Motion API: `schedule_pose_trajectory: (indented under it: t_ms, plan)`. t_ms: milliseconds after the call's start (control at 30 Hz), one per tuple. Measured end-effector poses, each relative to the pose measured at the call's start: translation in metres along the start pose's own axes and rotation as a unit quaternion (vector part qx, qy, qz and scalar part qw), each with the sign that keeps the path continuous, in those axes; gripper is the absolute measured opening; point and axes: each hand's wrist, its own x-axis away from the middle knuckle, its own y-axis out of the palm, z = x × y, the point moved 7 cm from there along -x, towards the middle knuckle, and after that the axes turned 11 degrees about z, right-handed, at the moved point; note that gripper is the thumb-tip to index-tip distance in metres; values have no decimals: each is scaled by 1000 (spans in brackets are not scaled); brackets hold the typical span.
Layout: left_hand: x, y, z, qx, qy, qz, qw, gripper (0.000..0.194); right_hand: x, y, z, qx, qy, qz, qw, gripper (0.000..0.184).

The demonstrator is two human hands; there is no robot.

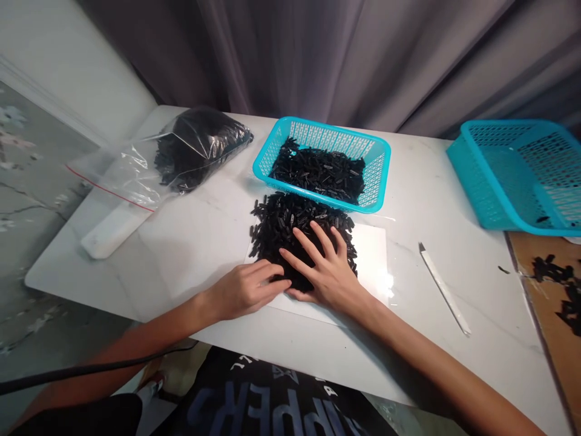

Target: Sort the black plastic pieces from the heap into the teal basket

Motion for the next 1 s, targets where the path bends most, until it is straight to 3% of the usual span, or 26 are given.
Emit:
schedule_pose_trajectory:
  t_ms: [133,200,400,667,867,1000]
  plan:
    - [5,-7,0,-11,31,35,999,31,-7,-4,-2,13,-6,-1,1000,84]
    - [4,-11,-5,-21,29,51,998,33,-13,-2,-2,13,-15,-10,1000,83]
    - [-9,-19,-25,-43,21,85,995,31,-31,7,-4,25,-53,-22,998,49]
    - [-34,-40,-50,-26,-18,152,988,27,-45,4,-4,-67,-68,-35,995,13]
    - [-58,-48,-57,42,-50,174,983,21,-60,-18,24,-190,38,-20,981,6]
    - [-78,-41,-57,118,-80,151,978,23,-63,-27,41,-316,137,-9,939,7]
